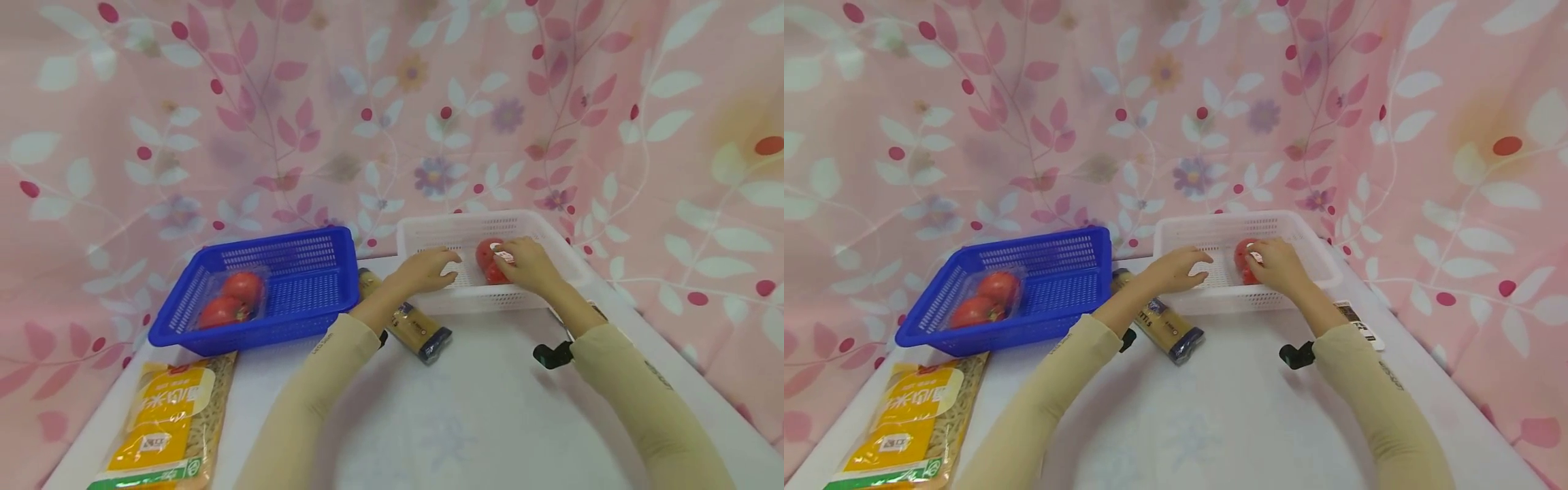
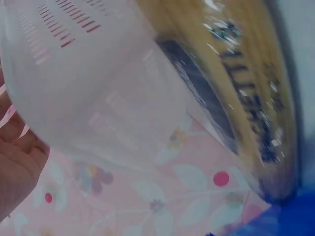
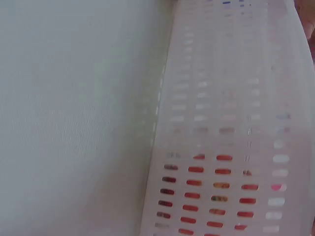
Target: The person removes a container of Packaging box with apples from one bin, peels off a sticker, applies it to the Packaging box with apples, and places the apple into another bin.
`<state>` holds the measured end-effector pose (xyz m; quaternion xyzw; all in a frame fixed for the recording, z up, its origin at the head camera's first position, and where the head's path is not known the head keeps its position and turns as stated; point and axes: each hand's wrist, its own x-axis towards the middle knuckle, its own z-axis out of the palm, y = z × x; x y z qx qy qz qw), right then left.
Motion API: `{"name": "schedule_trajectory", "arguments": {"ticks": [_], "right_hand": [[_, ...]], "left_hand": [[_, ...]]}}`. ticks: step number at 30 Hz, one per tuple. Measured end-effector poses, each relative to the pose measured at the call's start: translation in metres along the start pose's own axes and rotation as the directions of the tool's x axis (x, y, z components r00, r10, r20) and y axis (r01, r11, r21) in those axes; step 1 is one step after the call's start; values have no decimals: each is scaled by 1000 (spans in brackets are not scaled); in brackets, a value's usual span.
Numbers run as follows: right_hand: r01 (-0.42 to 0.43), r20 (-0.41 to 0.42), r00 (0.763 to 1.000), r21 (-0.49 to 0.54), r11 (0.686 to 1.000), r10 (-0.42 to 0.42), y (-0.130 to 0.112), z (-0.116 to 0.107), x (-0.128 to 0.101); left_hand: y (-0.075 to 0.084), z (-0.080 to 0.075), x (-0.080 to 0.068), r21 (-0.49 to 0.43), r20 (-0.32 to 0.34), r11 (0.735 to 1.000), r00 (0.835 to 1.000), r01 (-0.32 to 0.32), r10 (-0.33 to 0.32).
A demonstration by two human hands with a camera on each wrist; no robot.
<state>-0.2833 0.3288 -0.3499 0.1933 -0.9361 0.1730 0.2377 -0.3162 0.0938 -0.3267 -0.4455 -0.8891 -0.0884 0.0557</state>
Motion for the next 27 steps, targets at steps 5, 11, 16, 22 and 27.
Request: {"name": "schedule_trajectory", "arguments": {"ticks": [5, 11, 16, 22, 27], "right_hand": [[125, -139, 983, 21, 992, -121, -27, 7, 5], [227, -230, 949, 26, 974, -215, -62, 14, 5], [259, -176, 954, 81, 962, -242, -94, 18, 3], [304, -128, 949, 148, 941, -286, -125, 23, -1], [351, -120, 935, 182, 918, -334, -150, 33, -3]], "left_hand": [[-11, -9, -31, 77, -196, 995, 978, -61, 75], [-19, -19, -72, 108, -348, 988, 927, -111, 142], [-20, -25, -106, 135, -383, 985, 912, -105, 150], [-21, -28, -142, 167, -401, 979, 899, -119, 177], [-26, -33, -174, 139, -397, 990, 913, -40, 93]]}}
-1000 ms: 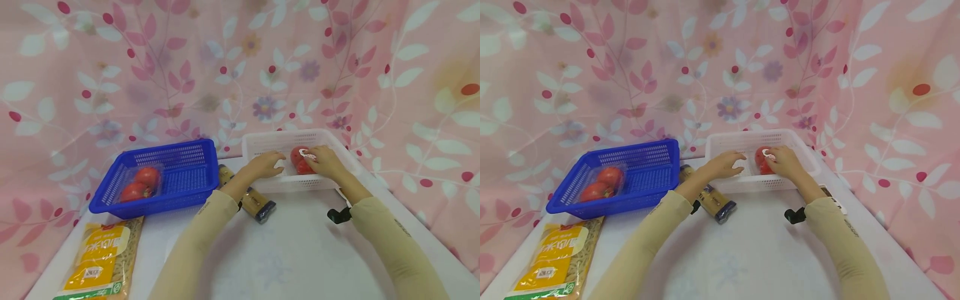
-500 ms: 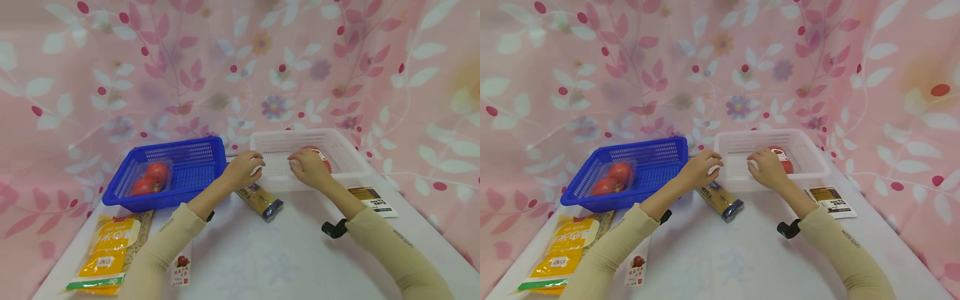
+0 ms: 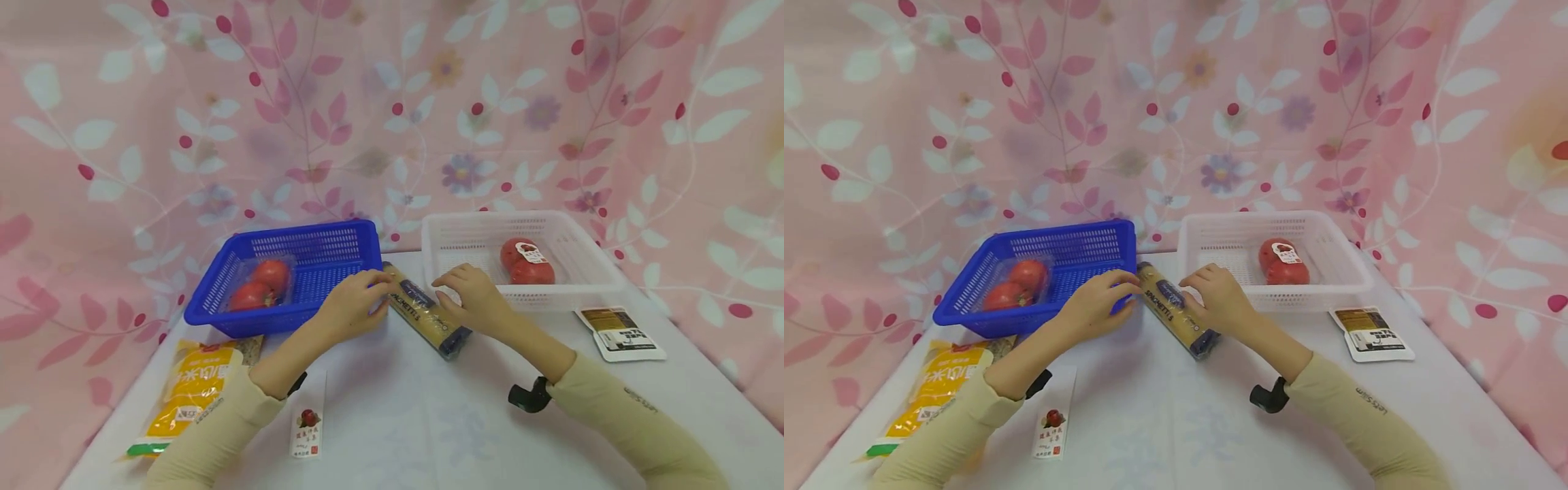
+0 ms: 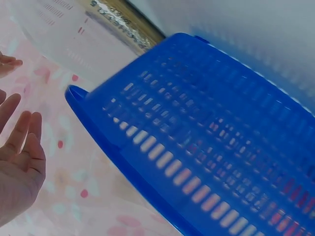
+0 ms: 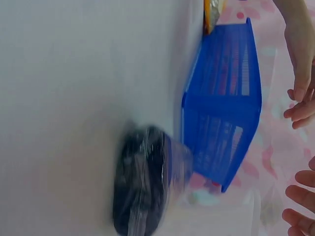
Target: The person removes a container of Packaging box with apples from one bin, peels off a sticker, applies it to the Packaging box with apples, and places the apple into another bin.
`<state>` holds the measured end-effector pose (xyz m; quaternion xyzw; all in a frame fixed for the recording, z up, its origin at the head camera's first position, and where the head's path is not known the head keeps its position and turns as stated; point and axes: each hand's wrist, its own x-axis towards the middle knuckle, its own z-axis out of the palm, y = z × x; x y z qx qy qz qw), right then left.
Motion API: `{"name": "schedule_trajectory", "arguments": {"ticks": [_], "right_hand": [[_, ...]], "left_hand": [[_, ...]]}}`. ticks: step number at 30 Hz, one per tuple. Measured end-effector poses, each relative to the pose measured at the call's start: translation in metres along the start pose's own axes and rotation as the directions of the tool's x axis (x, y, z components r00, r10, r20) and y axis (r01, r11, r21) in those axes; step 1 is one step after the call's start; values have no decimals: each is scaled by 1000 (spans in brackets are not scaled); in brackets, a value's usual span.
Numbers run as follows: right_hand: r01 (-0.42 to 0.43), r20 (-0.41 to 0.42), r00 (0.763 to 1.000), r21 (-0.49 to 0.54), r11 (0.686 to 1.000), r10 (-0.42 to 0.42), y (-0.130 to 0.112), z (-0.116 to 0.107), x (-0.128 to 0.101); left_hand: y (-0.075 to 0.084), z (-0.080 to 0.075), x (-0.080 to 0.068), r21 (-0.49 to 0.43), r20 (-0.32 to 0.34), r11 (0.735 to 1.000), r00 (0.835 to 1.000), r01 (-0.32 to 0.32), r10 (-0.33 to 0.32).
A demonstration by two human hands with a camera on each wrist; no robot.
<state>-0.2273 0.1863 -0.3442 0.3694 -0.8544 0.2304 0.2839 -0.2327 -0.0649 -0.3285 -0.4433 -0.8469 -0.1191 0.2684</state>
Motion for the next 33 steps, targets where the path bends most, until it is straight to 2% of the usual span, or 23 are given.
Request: {"name": "schedule_trajectory", "arguments": {"ticks": [5, 10, 14, 18, 21, 26, 29, 31, 33], "right_hand": [[59, 32, 998, 40, 997, -60, -20, 17, 1], [89, 55, 994, 71, 993, -93, -38, 30, 2], [87, 108, 990, 71, 994, -94, -49, 38, 1], [99, 136, 985, 81, 992, -109, -56, 47, 2], [115, 136, 982, 116, 987, -130, -61, 53, 5], [134, 129, 980, 133, 982, -151, -69, 63, 13], [133, 122, 981, 125, 983, -149, -74, 69, 22], [120, 139, 981, 130, 984, -138, -77, 73, 30], [102, 152, 980, 159, 982, -126, -80, 77, 41]], "left_hand": [[-4, -14, -30, -6, 62, 996, 994, 87, -86], [0, -26, -59, 11, 151, 987, 976, 157, -157], [2, -36, -82, 48, 228, 976, 949, 214, -220], [0, -47, -100, 85, 281, 951, 908, 299, -310], [-3, -56, -108, 120, 287, 929, 884, 349, -369], [-9, -67, -118, 158, 302, 917, 866, 367, -399], [-13, -74, -121, 171, 311, 897, 842, 408, -441], [-17, -79, -123, 165, 293, 881, 831, 444, -473], [-24, -83, -123, 140, 265, 870, 829, 472, -493]]}}
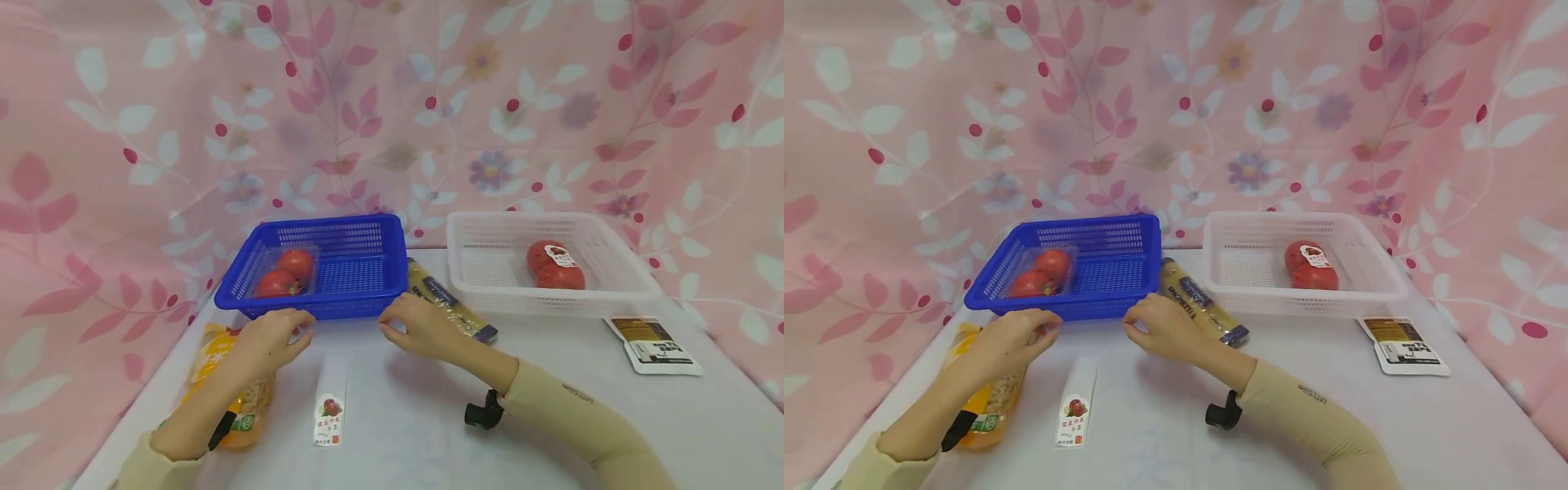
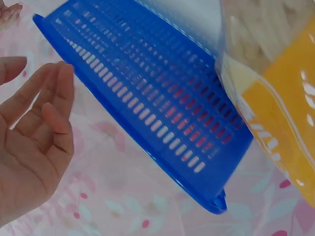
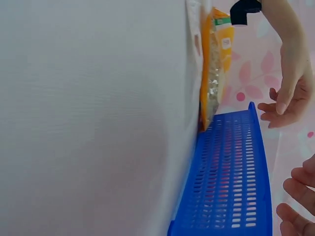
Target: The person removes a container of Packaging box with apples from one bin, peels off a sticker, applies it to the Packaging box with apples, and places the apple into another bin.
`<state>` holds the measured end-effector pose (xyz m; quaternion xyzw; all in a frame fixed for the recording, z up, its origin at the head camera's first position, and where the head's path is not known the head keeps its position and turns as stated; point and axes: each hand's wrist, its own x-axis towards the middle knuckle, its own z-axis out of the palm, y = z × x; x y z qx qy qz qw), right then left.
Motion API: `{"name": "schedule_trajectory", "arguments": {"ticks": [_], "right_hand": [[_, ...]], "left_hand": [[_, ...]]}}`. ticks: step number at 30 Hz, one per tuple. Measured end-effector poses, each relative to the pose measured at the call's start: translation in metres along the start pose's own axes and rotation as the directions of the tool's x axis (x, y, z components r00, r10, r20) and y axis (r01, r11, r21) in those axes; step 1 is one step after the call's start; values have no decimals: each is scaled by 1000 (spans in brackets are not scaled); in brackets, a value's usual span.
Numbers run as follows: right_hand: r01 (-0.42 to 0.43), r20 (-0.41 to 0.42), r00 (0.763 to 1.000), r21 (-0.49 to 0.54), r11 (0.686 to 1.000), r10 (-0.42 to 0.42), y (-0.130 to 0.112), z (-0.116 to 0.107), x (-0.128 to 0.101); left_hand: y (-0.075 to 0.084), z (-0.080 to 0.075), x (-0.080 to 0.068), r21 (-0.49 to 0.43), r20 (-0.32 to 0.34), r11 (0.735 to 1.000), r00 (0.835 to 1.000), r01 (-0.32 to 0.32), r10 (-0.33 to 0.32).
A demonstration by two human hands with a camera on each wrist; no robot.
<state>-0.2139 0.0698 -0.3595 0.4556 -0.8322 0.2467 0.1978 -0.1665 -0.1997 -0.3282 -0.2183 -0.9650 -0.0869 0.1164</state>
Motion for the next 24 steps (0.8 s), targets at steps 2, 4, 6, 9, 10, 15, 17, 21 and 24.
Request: {"name": "schedule_trajectory", "arguments": {"ticks": [2, 4, 6, 9, 10, 15, 17, 21, 24], "right_hand": [[-21, 11, 1000, 38, 999, 21, -1, 3, 12], [-39, 11, 999, 80, 996, 38, -3, 7, 25], [-58, -2, 998, 123, 991, 59, -3, 12, 38], [-112, 3, 994, 152, 982, 113, 0, 22, 57], [-131, 8, 991, 162, 978, 131, 1, 25, 64], [-230, 126, 969, 162, 959, 211, 7, 39, 94], [-257, 202, 953, 136, 957, 227, 9, 44, 105], [-288, 309, 918, 84, 954, 250, 15, 55, 124], [-324, 372, 886, 75, 943, 275, 21, 66, 136]], "left_hand": [[-9, -2, 4, -31, -53, 999, 999, -5, 3], [-19, -4, 9, -52, -122, 998, 992, -42, 36], [-30, -4, 15, -61, -184, 995, 981, -74, 61], [-46, -4, 24, -74, -247, 994, 967, -81, 60], [-50, -4, 27, -82, -251, 995, 967, -64, 41], [-74, -5, 42, -105, -147, 992, 986, 63, -78], [-84, -5, 46, -105, -73, 988, 990, 111, -119], [-101, -1, 54, -130, 54, 971, 980, 199, -193], [-111, 2, 58, -146, 132, 956, 962, 255, -237]]}}
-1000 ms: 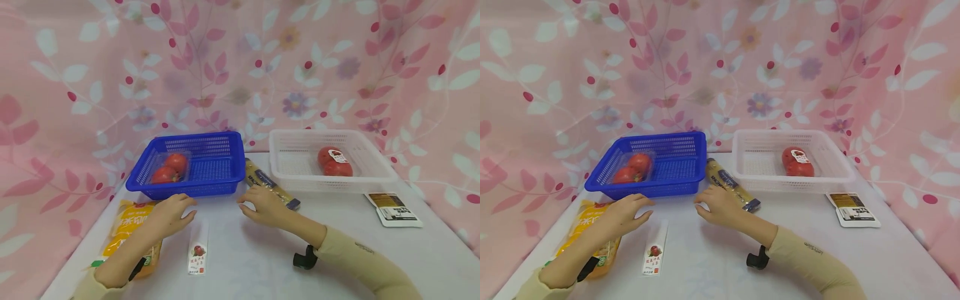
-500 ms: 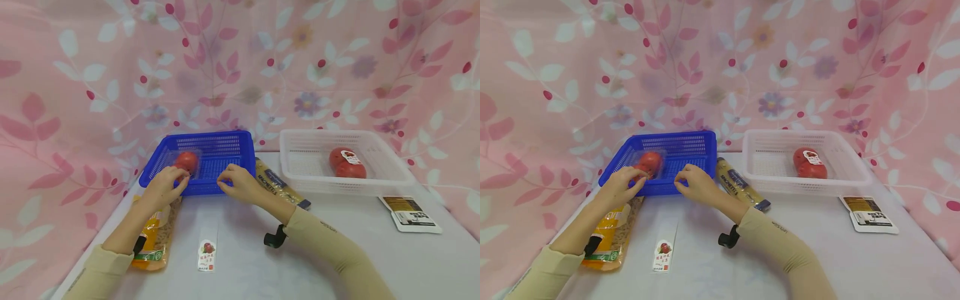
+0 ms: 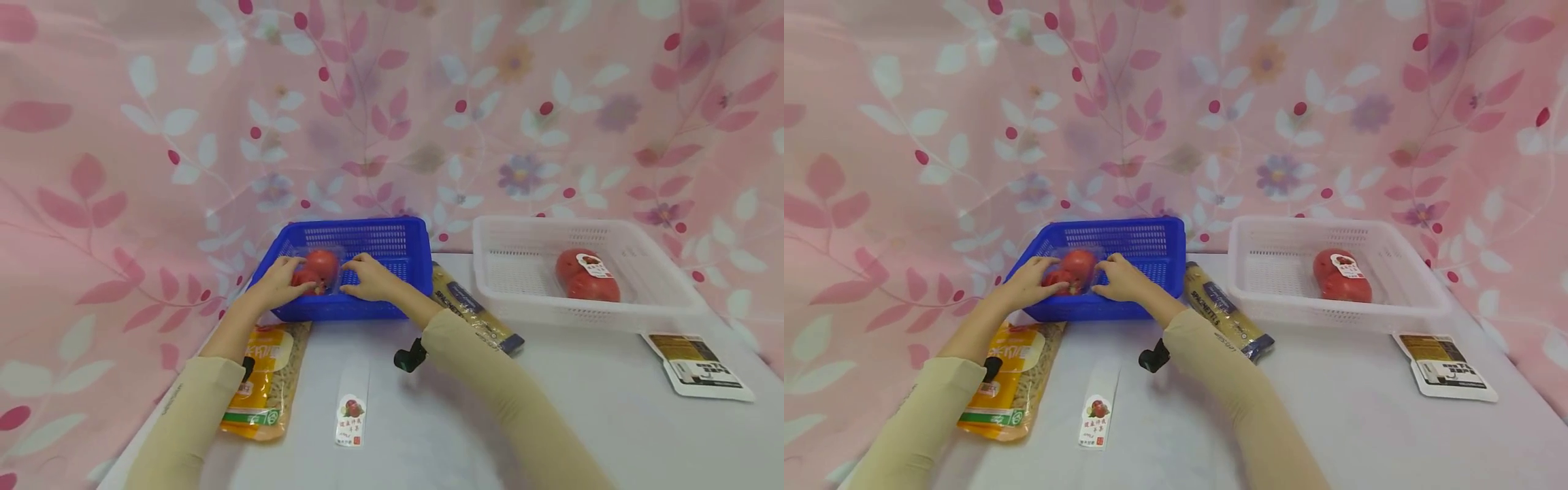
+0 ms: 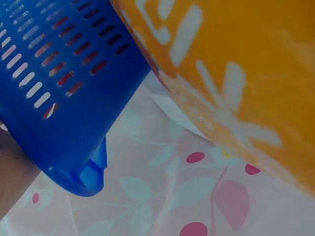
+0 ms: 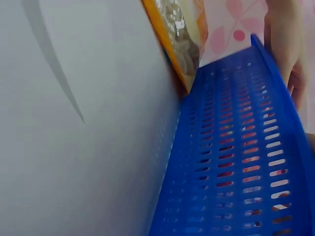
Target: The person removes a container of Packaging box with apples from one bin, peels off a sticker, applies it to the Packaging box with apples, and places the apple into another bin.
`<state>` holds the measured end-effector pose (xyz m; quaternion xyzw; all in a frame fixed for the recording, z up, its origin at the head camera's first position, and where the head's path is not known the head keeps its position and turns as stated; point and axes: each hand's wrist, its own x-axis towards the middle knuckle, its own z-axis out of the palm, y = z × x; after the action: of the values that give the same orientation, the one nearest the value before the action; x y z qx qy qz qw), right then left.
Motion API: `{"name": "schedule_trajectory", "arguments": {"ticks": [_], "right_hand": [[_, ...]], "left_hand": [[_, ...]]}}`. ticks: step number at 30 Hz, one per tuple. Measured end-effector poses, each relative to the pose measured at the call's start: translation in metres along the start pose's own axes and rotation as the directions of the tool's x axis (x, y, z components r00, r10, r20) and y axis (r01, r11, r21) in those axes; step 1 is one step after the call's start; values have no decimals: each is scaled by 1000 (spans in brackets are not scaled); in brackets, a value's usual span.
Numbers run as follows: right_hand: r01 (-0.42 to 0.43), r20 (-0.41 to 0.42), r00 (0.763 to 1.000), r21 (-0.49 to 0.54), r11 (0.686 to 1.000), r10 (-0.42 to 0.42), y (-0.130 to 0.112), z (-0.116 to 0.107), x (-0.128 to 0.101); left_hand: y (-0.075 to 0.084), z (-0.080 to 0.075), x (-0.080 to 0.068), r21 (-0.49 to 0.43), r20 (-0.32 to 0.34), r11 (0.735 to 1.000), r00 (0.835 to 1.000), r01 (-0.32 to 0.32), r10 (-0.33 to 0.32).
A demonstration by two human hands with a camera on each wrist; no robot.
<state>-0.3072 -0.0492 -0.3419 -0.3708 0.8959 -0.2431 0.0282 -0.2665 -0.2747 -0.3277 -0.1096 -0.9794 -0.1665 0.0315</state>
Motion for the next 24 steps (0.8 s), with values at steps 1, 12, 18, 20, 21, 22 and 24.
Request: {"name": "schedule_trajectory", "arguments": {"ticks": [1, 12, 18, 20, 21, 22, 24], "right_hand": [[-16, 24, 1000, 14, 1000, 15, 2, 1, 4], [-16, 222, 975, 97, 995, -6, 17, 13, 31], [21, 232, 972, 112, 993, -47, 19, 16, 37], [24, 224, 974, 94, 995, -45, 19, 17, 38], [26, 215, 976, 74, 997, -41, 19, 17, 38], [25, 205, 978, 58, 998, -36, 19, 18, 39], [5, 195, 981, 32, 999, -11, 20, 19, 39]], "left_hand": [[-1, 1, 3, -7, 18, 1000, 1000, 18, -18], [-9, 3, 20, -18, 222, 987, 963, 163, -155], [-3, 1, 29, 73, 318, 982, 929, 175, -189], [1, 3, 31, 93, 308, 979, 930, 180, -200], [3, 4, 31, 94, 301, 978, 931, 186, -206], [5, 6, 32, 92, 293, 977, 933, 191, -210], [6, 9, 34, 70, 275, 976, 936, 208, -219]]}}
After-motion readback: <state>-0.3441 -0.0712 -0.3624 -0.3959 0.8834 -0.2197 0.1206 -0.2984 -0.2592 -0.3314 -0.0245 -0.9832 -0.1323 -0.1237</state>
